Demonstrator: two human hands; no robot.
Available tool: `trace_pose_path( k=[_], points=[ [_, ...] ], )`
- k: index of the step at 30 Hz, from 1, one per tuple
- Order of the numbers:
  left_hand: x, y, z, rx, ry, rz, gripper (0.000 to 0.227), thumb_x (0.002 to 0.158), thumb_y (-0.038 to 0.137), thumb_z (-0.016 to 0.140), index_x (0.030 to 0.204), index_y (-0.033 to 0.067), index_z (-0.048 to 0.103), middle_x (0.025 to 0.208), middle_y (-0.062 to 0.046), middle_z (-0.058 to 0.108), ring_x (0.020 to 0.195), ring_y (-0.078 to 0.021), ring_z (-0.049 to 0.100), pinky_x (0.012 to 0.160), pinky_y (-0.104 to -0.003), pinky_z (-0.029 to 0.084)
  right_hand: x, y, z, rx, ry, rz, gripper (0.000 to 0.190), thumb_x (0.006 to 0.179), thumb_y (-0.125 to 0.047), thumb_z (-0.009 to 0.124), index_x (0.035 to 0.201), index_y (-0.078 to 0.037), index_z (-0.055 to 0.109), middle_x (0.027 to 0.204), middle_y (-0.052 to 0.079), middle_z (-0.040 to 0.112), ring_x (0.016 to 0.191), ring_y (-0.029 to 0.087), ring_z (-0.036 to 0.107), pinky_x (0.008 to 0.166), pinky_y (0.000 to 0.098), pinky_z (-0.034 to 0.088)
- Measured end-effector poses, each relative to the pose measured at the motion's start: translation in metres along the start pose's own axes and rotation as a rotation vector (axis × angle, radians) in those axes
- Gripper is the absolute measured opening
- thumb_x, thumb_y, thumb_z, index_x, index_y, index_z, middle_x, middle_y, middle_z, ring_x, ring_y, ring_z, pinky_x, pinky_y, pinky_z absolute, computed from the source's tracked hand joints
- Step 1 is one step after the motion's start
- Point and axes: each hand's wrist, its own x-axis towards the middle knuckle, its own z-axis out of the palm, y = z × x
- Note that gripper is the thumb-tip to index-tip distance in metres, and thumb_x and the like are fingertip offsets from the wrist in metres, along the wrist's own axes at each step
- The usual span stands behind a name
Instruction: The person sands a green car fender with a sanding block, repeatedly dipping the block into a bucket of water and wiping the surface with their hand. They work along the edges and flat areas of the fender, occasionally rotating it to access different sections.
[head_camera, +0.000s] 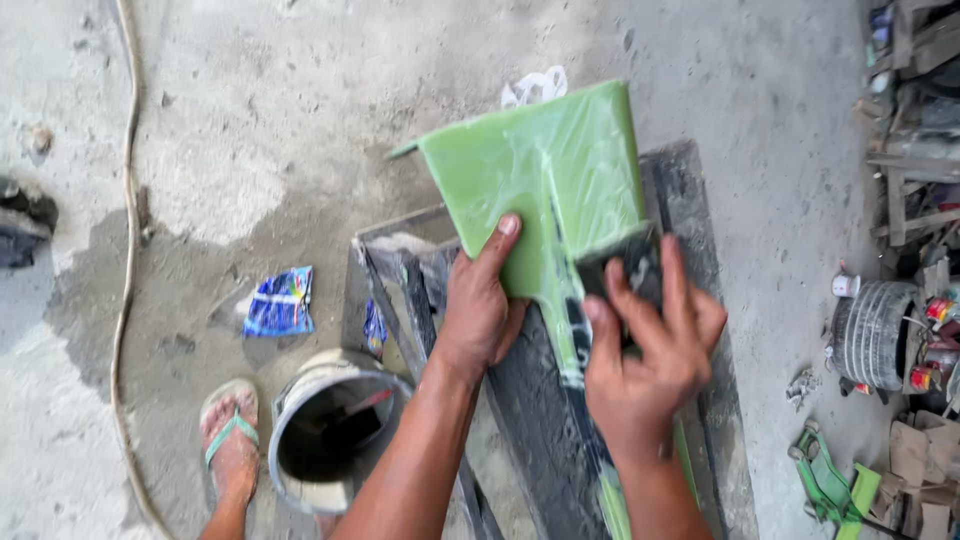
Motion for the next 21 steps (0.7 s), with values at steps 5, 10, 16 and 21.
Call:
trace_pose_path(
  k=[5, 10, 16, 21],
  points=[
    [-0.005, 0.005, 0.007, 0.023, 0.064, -0.01, 0.052, 0.083, 0.02, 0.064, 0.13, 0.0002, 0.057, 0.121, -0.014, 0.066, 0.107, -0.0264, 0.064, 0.093, -0.044, 0.054, -0.036, -0.013, -0.016, -0.055, -0.019, 0.023, 0.026, 0.092, -0.02, 0.072, 0.115, -0.007, 0.073, 0.144, 0.022, 0.052, 0.107, 0.033, 0.049, 0.089, 0.0376, 0.047],
    [0.005, -0.004, -0.001, -0.035, 0.075, 0.0, 0.044, 0.086, 0.019, 0.065, 0.127, 0.0038, 0.059, 0.116, -0.012, 0.068, 0.101, -0.0235, 0.066, 0.083, -0.041, 0.057, 0.002, 0.001, 0.012, -0.031, -0.001, 0.017, 0.031, 0.09, -0.018, 0.077, 0.12, -0.011, 0.071, 0.144, 0.015, 0.055, 0.104, 0.029, 0.046, 0.082, 0.0352, 0.05],
    [0.001, 0.003, 0.009, -0.016, 0.067, 0.012, 0.052, 0.083, 0.017, 0.063, 0.131, -0.0017, 0.056, 0.125, -0.015, 0.065, 0.111, -0.0244, 0.062, 0.099, -0.041, 0.051, -0.009, -0.023, -0.003, -0.038, -0.051, 0.019, 0.027, 0.089, -0.012, 0.074, 0.115, -0.002, 0.072, 0.144, 0.022, 0.05, 0.112, 0.033, 0.049, 0.095, 0.0385, 0.048],
    [0.003, -0.004, -0.002, -0.027, -0.047, -0.002, 0.043, 0.089, 0.018, 0.062, 0.129, 0.001, 0.057, 0.12, -0.014, 0.066, 0.105, -0.0243, 0.065, 0.09, -0.04, 0.055, 0.029, -0.015, 0.022, -0.016, 0.061, 0.044, 0.022, 0.1, -0.017, 0.069, 0.114, -0.001, 0.075, 0.146, 0.019, 0.049, 0.108, 0.034, 0.047, 0.094, 0.0406, 0.049]
  ],
)
